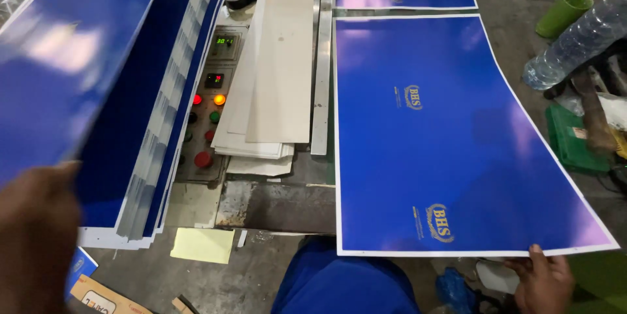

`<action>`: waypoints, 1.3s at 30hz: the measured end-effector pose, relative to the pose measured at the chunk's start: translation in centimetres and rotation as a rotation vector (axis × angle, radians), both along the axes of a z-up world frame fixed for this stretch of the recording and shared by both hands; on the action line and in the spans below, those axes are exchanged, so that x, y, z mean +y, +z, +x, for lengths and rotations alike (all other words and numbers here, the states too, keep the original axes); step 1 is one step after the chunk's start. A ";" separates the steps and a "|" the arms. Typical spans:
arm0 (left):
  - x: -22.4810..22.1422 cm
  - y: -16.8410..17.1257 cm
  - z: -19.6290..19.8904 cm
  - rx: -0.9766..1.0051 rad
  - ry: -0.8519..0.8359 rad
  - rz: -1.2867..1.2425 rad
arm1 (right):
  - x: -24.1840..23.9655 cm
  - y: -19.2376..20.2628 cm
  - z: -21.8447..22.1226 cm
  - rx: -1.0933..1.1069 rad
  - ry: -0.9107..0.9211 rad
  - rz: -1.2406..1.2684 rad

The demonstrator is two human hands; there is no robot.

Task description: The person takes printed and laminated blue sheets from an industrial machine and stacks them onto a pile.

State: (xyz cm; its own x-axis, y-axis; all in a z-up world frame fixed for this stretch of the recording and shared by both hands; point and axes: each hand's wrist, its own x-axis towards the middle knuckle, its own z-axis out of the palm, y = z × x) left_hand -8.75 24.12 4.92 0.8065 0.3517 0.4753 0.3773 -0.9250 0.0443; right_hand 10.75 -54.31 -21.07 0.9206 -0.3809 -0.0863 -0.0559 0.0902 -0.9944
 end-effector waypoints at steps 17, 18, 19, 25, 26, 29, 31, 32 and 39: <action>-22.5 -4.0 7.0 0.064 -0.324 -0.620 | 4.9 -0.5 15.0 0.076 0.252 0.090; -22.6 -4.1 7.0 0.058 -0.322 -0.618 | 5.1 -0.6 14.3 0.070 0.257 0.090; -22.8 -4.3 7.0 0.061 -0.354 -0.660 | 5.4 -0.8 13.5 0.068 0.267 0.076; -26.4 -8.5 9.8 0.046 -0.512 -0.785 | 12.1 0.9 5.2 0.181 0.331 0.045; -27.4 -9.5 10.7 0.048 -0.578 -0.793 | 13.7 1.4 3.6 0.238 0.407 0.037; -31.5 -11.6 13.0 0.022 -0.608 -0.719 | 18.3 0.5 0.0 0.313 0.702 -0.036; -33.9 -13.4 13.8 -0.082 -0.668 -0.693 | 20.7 0.1 -1.5 0.263 0.827 -0.011; -35.0 -14.3 14.1 -0.186 -0.718 -0.666 | 21.9 -0.2 -2.2 0.217 0.962 0.013; -37.8 -13.6 13.5 0.088 -0.818 -0.694 | 17.4 -17.1 -0.4 0.068 0.992 0.174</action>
